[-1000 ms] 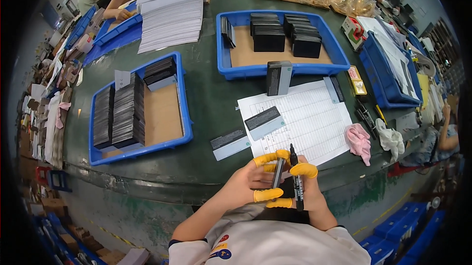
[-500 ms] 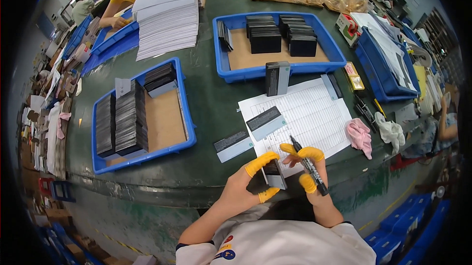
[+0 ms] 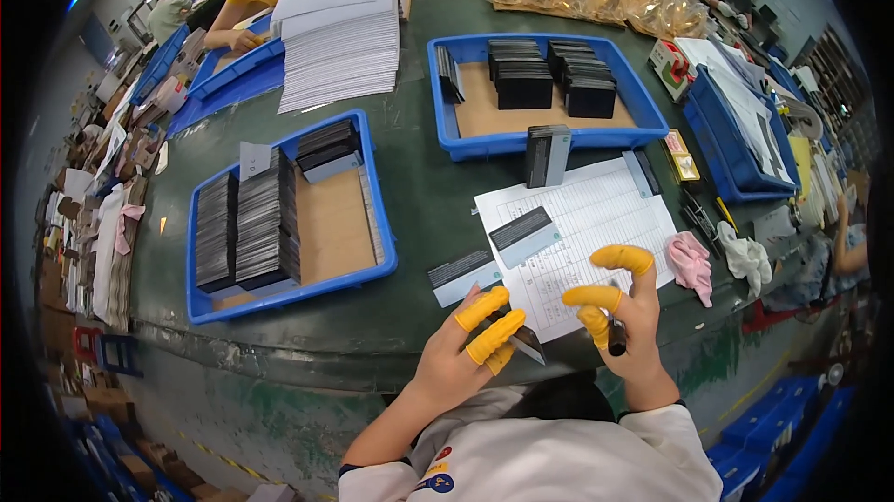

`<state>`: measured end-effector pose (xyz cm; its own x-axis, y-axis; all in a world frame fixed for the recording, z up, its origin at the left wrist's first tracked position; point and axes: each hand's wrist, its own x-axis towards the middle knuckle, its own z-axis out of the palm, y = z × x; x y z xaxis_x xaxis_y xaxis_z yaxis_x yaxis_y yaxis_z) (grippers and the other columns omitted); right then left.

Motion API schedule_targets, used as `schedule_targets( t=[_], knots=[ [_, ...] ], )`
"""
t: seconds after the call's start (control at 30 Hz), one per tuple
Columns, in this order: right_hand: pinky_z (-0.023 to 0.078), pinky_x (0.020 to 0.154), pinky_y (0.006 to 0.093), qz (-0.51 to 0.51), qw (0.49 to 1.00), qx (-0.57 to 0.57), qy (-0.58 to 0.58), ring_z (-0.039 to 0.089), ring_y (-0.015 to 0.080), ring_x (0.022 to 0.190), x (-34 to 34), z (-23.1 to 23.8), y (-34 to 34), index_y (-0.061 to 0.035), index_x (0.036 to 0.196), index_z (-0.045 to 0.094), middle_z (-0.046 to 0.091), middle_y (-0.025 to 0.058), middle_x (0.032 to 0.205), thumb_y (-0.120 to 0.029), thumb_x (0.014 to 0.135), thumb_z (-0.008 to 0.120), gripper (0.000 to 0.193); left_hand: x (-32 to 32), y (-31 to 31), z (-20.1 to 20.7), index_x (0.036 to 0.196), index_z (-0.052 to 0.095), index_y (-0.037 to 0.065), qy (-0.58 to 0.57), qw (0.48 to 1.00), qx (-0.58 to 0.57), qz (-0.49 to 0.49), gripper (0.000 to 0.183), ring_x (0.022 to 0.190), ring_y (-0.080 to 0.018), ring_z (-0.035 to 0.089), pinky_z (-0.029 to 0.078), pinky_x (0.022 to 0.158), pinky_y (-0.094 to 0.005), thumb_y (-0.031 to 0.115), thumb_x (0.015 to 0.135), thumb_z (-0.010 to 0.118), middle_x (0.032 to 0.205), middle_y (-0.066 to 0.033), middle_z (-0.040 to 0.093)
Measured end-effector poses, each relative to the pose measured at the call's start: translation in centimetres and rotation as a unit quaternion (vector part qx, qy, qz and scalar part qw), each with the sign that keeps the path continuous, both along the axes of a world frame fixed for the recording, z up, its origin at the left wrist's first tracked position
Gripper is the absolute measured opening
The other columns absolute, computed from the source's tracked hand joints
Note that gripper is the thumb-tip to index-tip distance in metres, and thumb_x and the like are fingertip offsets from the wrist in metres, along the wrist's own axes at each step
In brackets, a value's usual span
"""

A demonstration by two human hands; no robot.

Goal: Inspecting and marking black metal heatsink components with a marker pen on a fabrication floor.

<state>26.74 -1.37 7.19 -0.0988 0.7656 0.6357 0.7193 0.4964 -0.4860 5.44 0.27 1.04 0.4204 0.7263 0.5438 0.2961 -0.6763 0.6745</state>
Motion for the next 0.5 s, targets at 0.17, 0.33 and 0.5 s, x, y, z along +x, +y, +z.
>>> schedule_targets(
  t=[0.17,0.33,0.5],
  knots=[
    [0.044,0.052,0.0275,0.121,0.988,-0.098,0.021,0.055,0.0201,0.059,-1.5,0.9,-0.5,-0.0068,0.094,0.069,0.059,0.0047,0.074,-0.011,0.067,0.077,0.028,-1.5,0.2,-0.5,0.109,0.067,0.012,0.03,0.997,0.064,0.012,0.039,0.112,-0.0328,0.054,0.041,0.103,-0.0474,0.005,0.071,0.07,0.122,-0.0121,0.053],
    [0.043,0.049,0.0262,0.102,0.988,-0.112,-0.036,0.055,0.0175,0.059,-2.4,-0.5,-0.6,-0.0056,0.094,0.067,0.06,0.0045,0.074,-0.012,0.062,0.081,0.036,-2.1,0.4,0.7,0.112,0.065,0.015,0.088,0.984,0.153,0.007,0.039,0.118,-0.0333,0.051,0.041,0.101,-0.0481,0.011,0.074,0.071,0.123,-0.0139,0.053],
    [0.043,0.052,0.0235,0.081,0.967,-0.23,0.069,0.056,0.0111,0.061,-2.7,-0.3,-0.4,-0.001,0.094,0.066,0.062,0.0044,0.074,-0.008,0.071,0.078,0.027,-2.3,0.5,-0.7,0.122,0.054,0.006,-0.049,0.992,0.091,0.079,0.071,0.126,-0.0342,0.042,0.034,0.105,-0.0451,0.009,0.058,0.086,0.137,-0.0205,0.041]
  ],
)
